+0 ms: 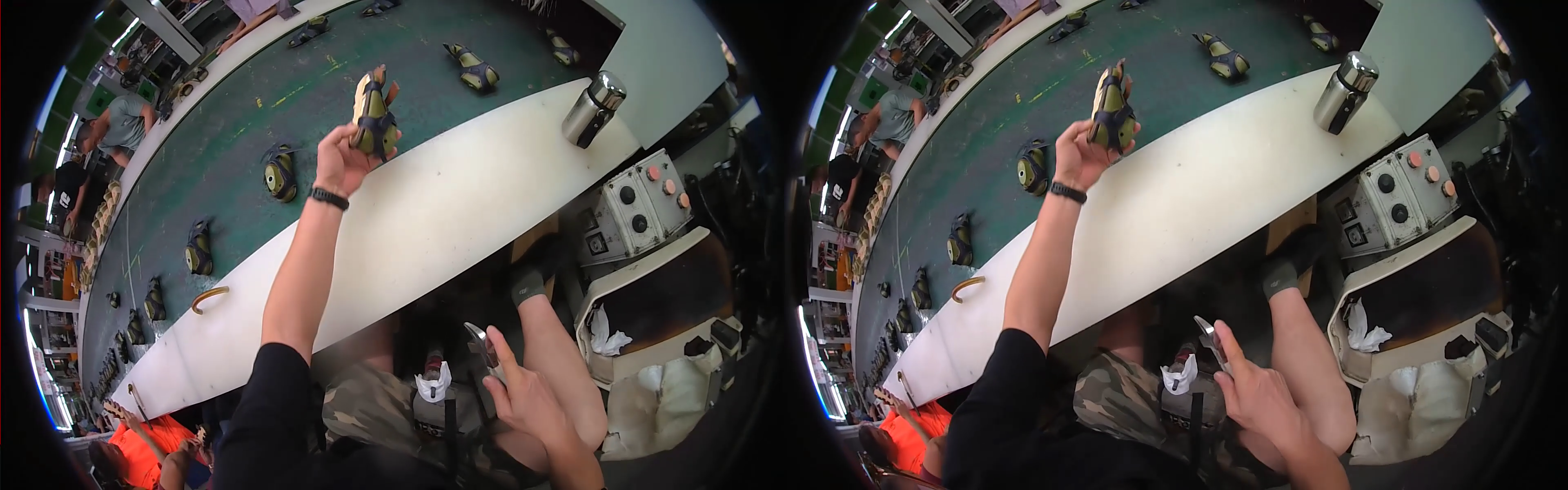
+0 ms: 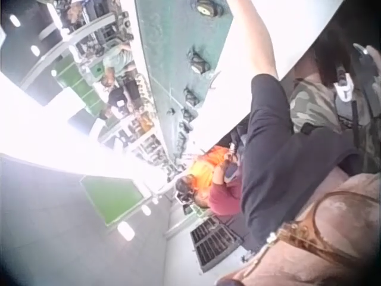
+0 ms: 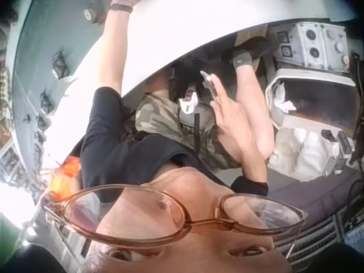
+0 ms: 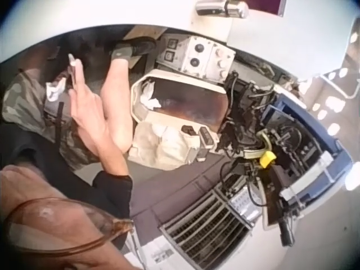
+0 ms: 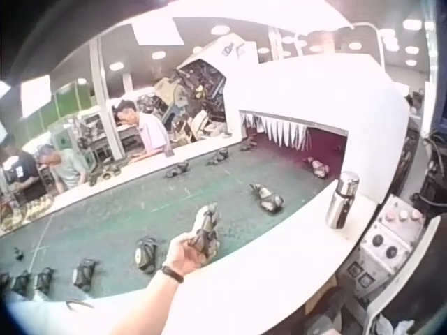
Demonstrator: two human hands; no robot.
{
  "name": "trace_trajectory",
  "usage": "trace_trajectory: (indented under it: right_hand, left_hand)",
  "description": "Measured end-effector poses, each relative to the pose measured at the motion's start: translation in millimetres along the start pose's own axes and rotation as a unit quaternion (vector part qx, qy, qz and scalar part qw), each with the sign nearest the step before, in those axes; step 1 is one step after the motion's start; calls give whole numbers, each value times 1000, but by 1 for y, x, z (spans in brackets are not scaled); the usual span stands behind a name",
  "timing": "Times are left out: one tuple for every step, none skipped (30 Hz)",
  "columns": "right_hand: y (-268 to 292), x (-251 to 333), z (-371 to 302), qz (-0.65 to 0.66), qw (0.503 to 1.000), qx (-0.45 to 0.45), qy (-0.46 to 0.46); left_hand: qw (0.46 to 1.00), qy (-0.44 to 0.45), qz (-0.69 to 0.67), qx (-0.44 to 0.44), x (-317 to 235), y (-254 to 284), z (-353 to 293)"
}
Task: Assembling shoe components by stretching and securing the upper material onto a shoe last using pliers.
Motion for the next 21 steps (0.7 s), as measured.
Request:
trace_trajectory:
  right_hand:
    - [-3,-2,0,-5,1000,-3,4]
    - [-6,-4,2,13,1000,-25,7]
    - [-9,-6,3,31,998,-46,10]
    - [-14,-8,5,16,995,-81,49]
    - [-16,-4,7,42,995,-88,12]
    - [-19,-11,9,49,993,-102,18]
    - [-22,-16,12,57,991,-117,23]
    - [-22,-15,12,109,984,-138,15]
    - [-20,-12,15,163,973,-161,7]
    - [-14,-6,14,191,964,-182,9]
    - [-9,-4,13,209,958,-197,4]
    - [-2,1,13,235,947,-219,15]
    - [3,5,11,264,934,-239,24]
    - [10,13,12,266,929,-252,47]
    - [17,21,12,267,924,-265,67]
    - [22,27,13,230,927,-281,98]
    - [28,31,13,190,927,-298,127]
    - [31,33,17,164,932,-287,147]
    - [35,39,17,135,937,-277,166]
    - [38,48,12,154,948,-253,114]
    - [37,50,10,158,951,-239,113]
  left_hand:
    - [998,-15,-50,47,6,-12,-22]
    - [994,-16,-88,60,13,-24,-42]
    - [989,-17,-126,73,20,-35,-61]
    - [990,-5,-132,43,27,-42,-79]
    - [994,-9,-108,18,35,-51,-95]
    - [996,-16,-90,-6,46,-52,-107]
    - [997,-21,-71,-30,56,-57,-120]
    - [989,6,-146,-39,68,-61,-136]
    - [988,25,-146,33,75,-64,-153]
    - [979,34,-183,88,80,-77,-171]
    - [964,44,-219,142,85,-91,-187]
    - [960,63,-209,176,90,-101,-199]
    - [954,60,-203,213,100,-107,-213]
    - [950,64,-208,226,108,-113,-226]
    - [944,71,-216,237,118,-118,-240]
    - [950,80,-218,209,129,-123,-253]
    - [954,91,-220,182,141,-126,-263]
    - [952,100,-211,198,152,-121,-272]
    - [943,117,-227,214,162,-121,-276]
    - [932,136,-237,238,171,-122,-279]
    - [920,157,-246,260,174,-128,-284]
Point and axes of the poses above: each hand's wrist, its own z-axis towards the middle knuckle, its own y-axis out of the back of the hand, x = y × z, the point moved 1 cm from there along z, towards the middle knuckle, and after that the axes turned 6 degrees about y, right-handed, at the moved point
